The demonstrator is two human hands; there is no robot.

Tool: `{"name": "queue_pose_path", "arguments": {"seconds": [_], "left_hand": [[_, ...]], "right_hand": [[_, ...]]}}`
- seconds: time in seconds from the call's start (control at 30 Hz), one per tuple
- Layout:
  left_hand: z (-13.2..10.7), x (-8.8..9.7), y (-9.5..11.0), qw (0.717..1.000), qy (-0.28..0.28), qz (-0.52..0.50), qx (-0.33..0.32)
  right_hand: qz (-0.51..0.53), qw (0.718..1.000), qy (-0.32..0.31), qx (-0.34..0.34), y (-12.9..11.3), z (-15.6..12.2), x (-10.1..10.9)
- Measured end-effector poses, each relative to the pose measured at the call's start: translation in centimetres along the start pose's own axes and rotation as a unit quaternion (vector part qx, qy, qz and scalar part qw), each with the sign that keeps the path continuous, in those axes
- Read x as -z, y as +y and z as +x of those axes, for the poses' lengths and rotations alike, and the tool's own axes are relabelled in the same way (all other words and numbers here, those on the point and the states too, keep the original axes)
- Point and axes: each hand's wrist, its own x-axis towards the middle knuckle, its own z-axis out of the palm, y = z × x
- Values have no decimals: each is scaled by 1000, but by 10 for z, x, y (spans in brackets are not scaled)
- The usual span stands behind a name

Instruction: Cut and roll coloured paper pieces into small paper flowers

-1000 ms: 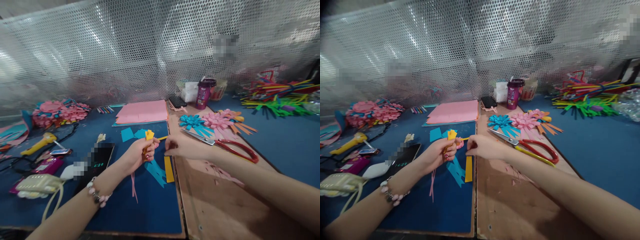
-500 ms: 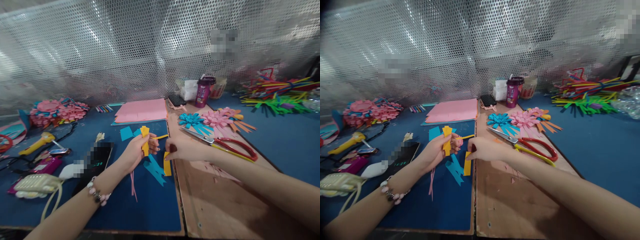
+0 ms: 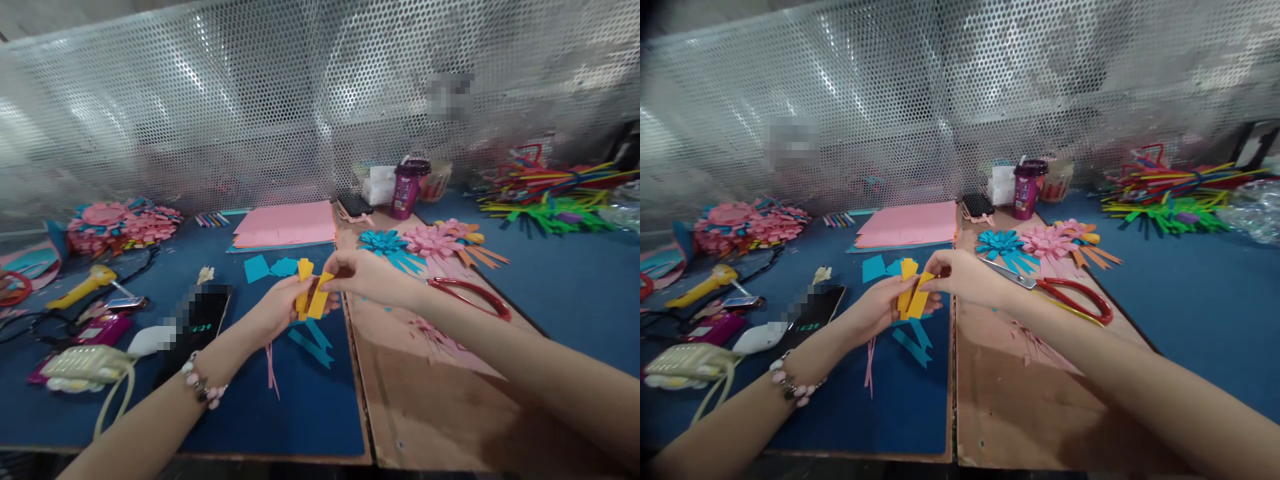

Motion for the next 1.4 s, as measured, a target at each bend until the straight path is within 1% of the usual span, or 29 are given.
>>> {"name": "queue_pose_path", "arguments": {"seconds": [0.07, 0.13, 0.2, 0.27, 0.3, 0.37, 0.43, 0.5, 0.57, 0.63, 0.7, 0.8, 0.87, 0.97, 1.07, 1.1, 1.17, 1.2, 1.23, 1.3, 1.4], "left_hand": [[-2, -3, -2, 999, -37, -4, 17], [-3, -3, -2, 999, -51, -10, 14], [-4, 0, -2, 998, -54, -15, 9], [-4, 2, -1, 998, -59, -17, 2], [-4, 3, 0, 998, -60, -16, -4], [-3, 3, 1, 998, -56, -12, -26], [-1, 4, 1, 998, -50, -6, -46], [2, 4, 0, 997, -43, 3, -62], [4, 5, -1, 996, -41, 7, -73], [6, 6, -3, 996, -39, 4, -78], [7, 7, -4, 996, -31, -1, -88], [9, 10, -6, 993, 5, -10, -116], [12, 11, -7, 991, 28, -15, -129], [14, 11, -10, 990, 36, 3, -137], [16, 8, -17, 989, 22, 32, -141], [16, 7, -19, 989, 16, 35, -142], [16, 5, -24, 989, 9, 36, -140], [15, 4, -26, 990, 5, 44, -137], [14, 3, -27, 989, -1, 59, -134], [12, 2, -27, 986, -12, 102, -133], [7, 0, -22, 977, -13, 159, -143]], "right_hand": [[-31, 998, 45, 6, -4, 0, -12], [-69, 993, 93, 4, -4, 1, -19], [-94, 987, 126, 13, 2, 6, -19], [-121, 982, 143, 33, 14, 13, -15], [-151, 976, 152, 47, 22, 17, -12], [-177, 970, 153, 60, 39, 25, -8], [-191, 970, 139, 67, 54, 29, -8], [-190, 972, 119, 71, 63, 30, -12], [-175, 976, 104, 76, 67, 28, -16], [-147, 981, 101, 78, 67, 27, -18], [-107, 985, 115, 68, 64, 27, -17], [-19, 987, 154, 29, 58, 27, -12], [64, 981, 183, -4, 52, 24, -14], [190, 960, 203, -43, 39, 15, -28], [280, 938, 190, -72, 24, 5, -48], [323, 924, 185, -82, 20, 2, -53], [415, 886, 181, -102, 12, -2, -58], [445, 869, 184, -109, 9, -4, -60], [460, 859, 190, -115, 7, -6, -60], [453, 860, 201, -123, 5, -8, -62], [440, 867, 197, -122, 6, -10, -65]]}}
